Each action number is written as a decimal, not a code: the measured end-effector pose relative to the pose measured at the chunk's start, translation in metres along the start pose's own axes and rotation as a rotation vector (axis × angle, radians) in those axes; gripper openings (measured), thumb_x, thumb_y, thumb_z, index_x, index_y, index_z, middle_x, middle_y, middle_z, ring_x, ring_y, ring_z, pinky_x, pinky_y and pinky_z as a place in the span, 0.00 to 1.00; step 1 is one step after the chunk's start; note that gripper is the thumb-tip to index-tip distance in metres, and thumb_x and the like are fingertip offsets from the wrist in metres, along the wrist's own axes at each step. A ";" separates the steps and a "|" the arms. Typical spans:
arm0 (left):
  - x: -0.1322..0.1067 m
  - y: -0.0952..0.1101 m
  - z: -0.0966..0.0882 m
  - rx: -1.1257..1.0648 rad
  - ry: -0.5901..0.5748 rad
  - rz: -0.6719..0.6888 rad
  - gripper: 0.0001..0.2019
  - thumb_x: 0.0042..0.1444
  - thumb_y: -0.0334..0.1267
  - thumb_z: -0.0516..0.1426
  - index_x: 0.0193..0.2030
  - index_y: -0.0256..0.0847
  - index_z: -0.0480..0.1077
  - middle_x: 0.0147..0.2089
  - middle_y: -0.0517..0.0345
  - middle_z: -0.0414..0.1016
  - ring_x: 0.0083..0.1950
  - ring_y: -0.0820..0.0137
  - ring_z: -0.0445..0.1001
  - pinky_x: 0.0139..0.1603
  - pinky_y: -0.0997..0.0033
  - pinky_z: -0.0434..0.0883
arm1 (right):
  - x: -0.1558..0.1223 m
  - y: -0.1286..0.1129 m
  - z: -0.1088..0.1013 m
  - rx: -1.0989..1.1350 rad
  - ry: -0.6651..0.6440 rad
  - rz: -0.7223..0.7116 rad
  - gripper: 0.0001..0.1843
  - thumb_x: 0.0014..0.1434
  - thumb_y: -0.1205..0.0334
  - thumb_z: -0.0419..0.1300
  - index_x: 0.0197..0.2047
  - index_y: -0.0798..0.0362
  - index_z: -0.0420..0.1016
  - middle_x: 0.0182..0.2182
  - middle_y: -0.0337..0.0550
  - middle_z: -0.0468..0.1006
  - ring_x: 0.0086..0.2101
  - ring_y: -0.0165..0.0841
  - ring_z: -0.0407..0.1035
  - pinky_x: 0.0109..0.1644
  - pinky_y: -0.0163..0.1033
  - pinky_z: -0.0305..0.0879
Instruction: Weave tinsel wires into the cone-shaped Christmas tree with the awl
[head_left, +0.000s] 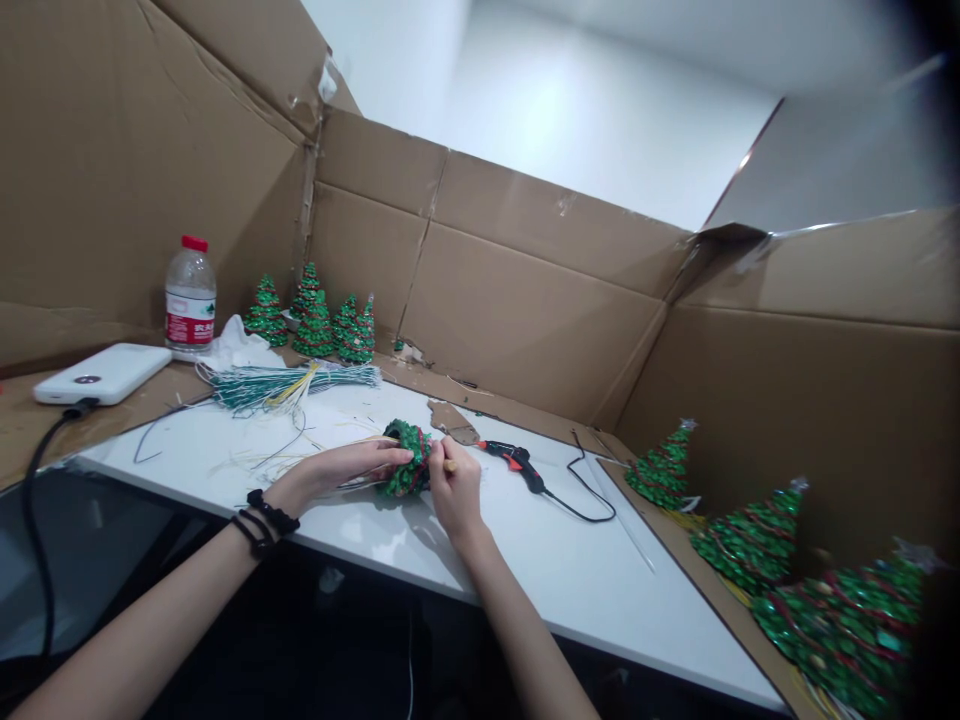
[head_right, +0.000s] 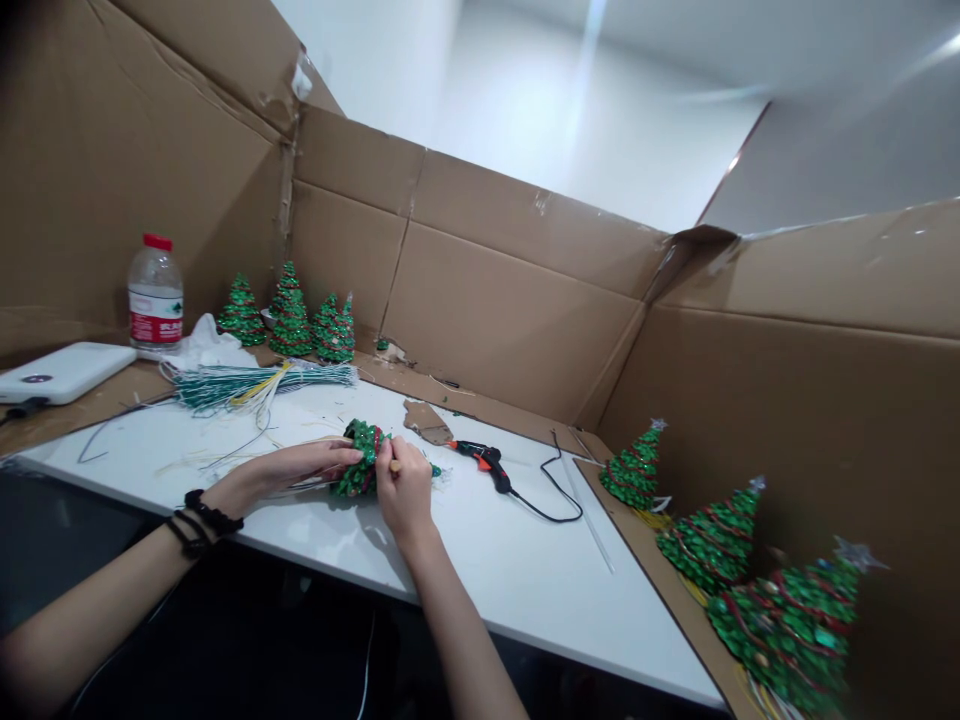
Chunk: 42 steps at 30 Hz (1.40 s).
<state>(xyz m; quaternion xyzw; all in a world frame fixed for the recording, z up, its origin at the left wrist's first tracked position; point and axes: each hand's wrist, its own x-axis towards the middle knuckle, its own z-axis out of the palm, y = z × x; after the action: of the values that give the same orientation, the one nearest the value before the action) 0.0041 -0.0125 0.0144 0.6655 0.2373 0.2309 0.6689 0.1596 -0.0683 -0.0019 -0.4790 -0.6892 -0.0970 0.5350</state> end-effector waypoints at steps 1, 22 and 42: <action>0.000 0.000 0.000 0.004 0.019 -0.003 0.15 0.47 0.47 0.61 0.33 0.38 0.68 0.29 0.62 0.65 0.27 0.75 0.58 0.28 0.71 0.55 | 0.000 0.000 0.000 0.001 0.003 -0.002 0.19 0.64 0.61 0.44 0.22 0.49 0.46 0.17 0.32 0.54 0.19 0.28 0.51 0.24 0.33 0.46; 0.000 -0.003 -0.003 -0.078 0.006 -0.023 0.14 0.49 0.43 0.61 0.39 0.36 0.72 0.36 0.57 0.73 0.35 0.71 0.68 0.36 0.71 0.63 | -0.003 0.001 -0.004 0.082 0.111 0.053 0.19 0.65 0.59 0.43 0.21 0.50 0.50 0.16 0.30 0.54 0.18 0.25 0.51 0.24 0.32 0.49; 0.000 -0.004 -0.002 -0.059 0.067 -0.039 0.17 0.47 0.46 0.61 0.41 0.36 0.73 0.39 0.55 0.75 0.38 0.69 0.70 0.39 0.70 0.65 | -0.008 0.003 -0.007 0.064 0.254 -0.099 0.20 0.64 0.63 0.45 0.19 0.50 0.53 0.14 0.32 0.56 0.16 0.25 0.54 0.21 0.32 0.49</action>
<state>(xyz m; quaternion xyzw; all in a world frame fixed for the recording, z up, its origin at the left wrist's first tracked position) 0.0025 -0.0111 0.0100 0.6325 0.2654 0.2470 0.6844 0.1661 -0.0760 -0.0062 -0.4109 -0.6415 -0.1609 0.6275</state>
